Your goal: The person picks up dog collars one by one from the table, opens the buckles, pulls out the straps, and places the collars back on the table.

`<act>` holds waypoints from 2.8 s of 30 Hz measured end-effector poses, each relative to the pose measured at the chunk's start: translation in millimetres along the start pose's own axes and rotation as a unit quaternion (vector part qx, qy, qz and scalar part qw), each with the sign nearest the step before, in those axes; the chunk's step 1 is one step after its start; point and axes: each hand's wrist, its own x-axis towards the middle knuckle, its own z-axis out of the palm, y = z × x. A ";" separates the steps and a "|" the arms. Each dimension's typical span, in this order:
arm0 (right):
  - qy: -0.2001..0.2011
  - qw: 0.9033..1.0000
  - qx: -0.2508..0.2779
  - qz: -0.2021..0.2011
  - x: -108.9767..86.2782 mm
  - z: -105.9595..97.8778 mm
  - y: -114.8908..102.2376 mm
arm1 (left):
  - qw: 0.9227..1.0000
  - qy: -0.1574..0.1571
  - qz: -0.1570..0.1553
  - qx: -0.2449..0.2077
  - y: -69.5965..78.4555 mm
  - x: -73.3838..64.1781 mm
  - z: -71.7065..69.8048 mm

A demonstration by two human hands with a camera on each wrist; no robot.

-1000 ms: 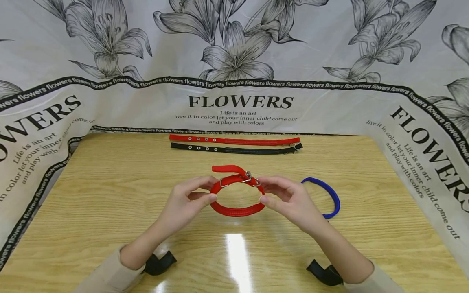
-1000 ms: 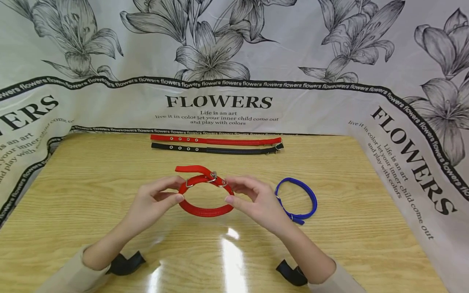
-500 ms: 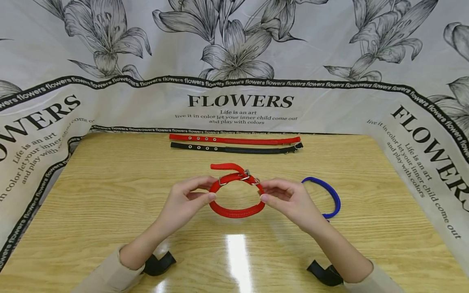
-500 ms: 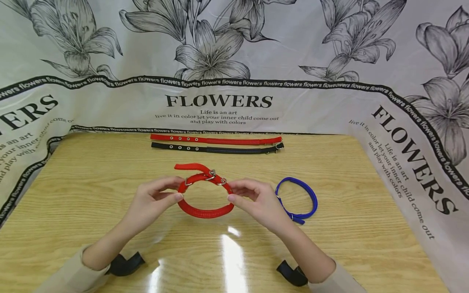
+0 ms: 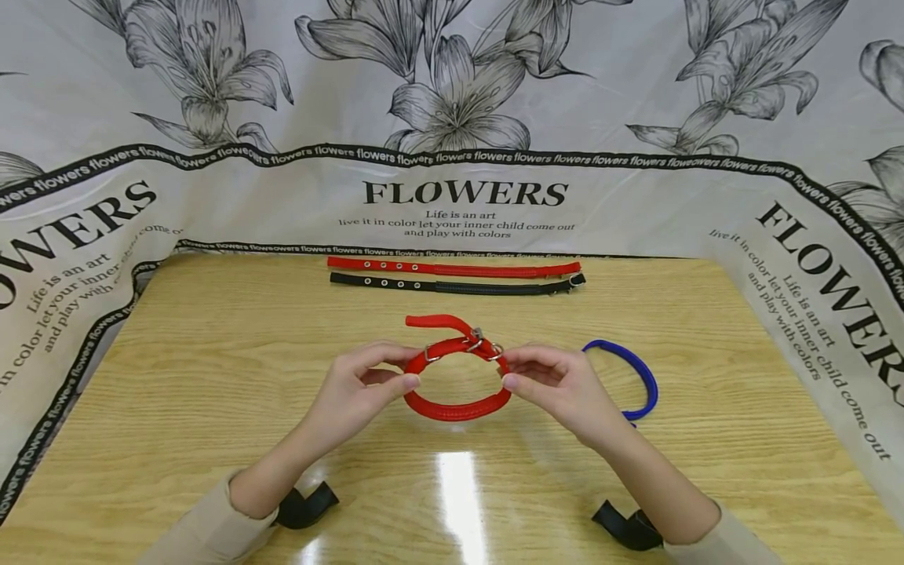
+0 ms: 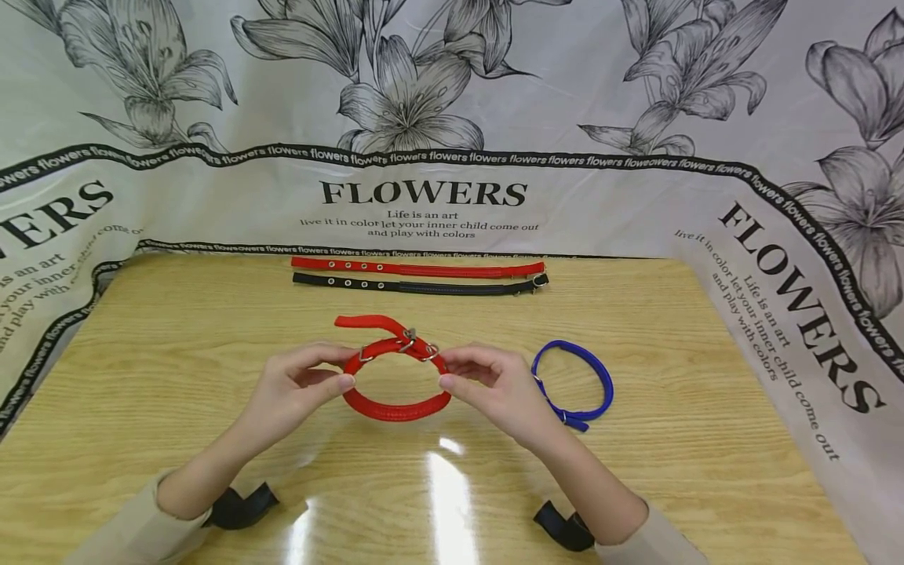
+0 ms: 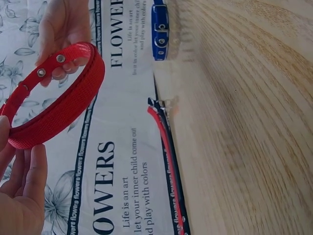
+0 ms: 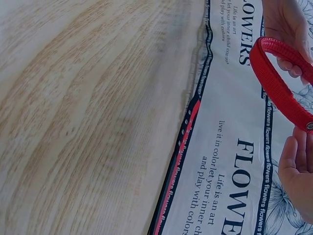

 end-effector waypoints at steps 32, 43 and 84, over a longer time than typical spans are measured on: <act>0.008 1.000 0.018 -0.023 -1.7 1.6 -1.1 | 0.999 -0.019 0.031 0.034 1.0 -0.4 5.6; 0.009 1.000 0.017 -0.014 -0.9 0.2 0.2 | 1.000 -0.010 -0.028 0.000 -2.0 -0.4 7.0; -0.001 1.000 0.005 0.027 10.1 4.1 -7.6 | 0.998 -0.002 -0.064 0.010 -5.6 -1.7 10.4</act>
